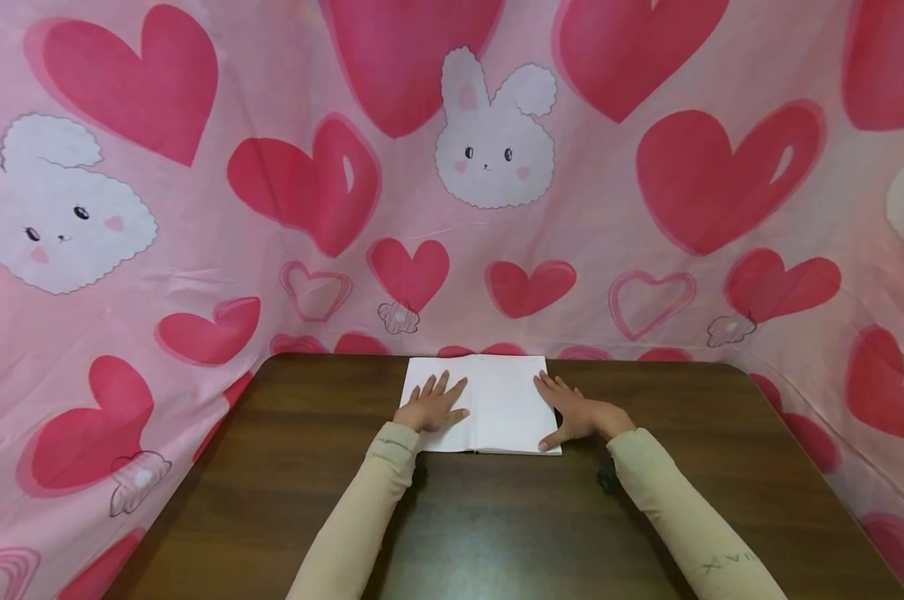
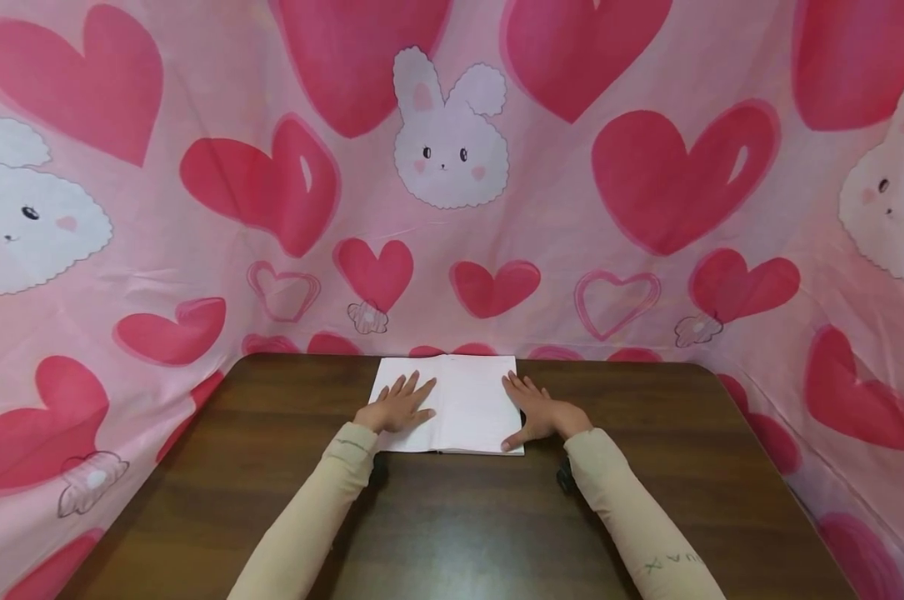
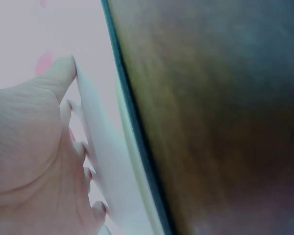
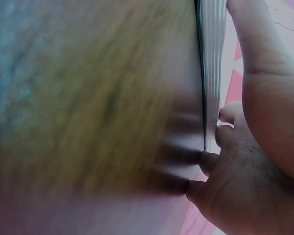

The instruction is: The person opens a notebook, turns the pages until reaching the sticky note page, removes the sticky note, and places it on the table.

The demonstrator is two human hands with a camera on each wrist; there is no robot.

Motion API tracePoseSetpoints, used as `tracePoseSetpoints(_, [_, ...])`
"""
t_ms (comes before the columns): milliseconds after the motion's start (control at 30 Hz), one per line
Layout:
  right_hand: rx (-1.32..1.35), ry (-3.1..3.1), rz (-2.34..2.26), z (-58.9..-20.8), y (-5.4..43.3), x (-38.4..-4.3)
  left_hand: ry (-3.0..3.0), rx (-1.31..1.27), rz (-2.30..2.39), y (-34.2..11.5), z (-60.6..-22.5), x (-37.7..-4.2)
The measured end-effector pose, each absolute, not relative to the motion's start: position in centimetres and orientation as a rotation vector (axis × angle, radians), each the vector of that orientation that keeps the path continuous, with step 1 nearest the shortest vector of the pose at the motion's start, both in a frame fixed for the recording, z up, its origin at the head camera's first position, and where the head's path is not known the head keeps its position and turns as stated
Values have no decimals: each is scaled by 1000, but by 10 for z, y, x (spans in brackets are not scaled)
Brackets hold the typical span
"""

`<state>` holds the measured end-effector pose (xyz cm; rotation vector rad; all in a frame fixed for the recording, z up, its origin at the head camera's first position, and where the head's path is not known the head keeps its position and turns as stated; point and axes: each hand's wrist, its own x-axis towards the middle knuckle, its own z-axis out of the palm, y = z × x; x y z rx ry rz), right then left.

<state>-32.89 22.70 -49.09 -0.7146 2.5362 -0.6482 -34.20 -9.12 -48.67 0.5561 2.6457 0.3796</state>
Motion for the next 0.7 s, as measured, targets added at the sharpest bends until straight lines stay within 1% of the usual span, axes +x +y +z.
tracePoseSetpoints(300, [-709, 2537, -659, -491, 228, -326, 2664, 545, 387, -89, -491, -346])
tracePoseSetpoints(533, [-732, 2537, -676, -489, 227, -325, 2689, 515, 367, -88, -485, -341])
tracePoseSetpoints(700, [-715, 2538, -673, -488, 227, -326, 2750, 626, 347, -88, -480, -333])
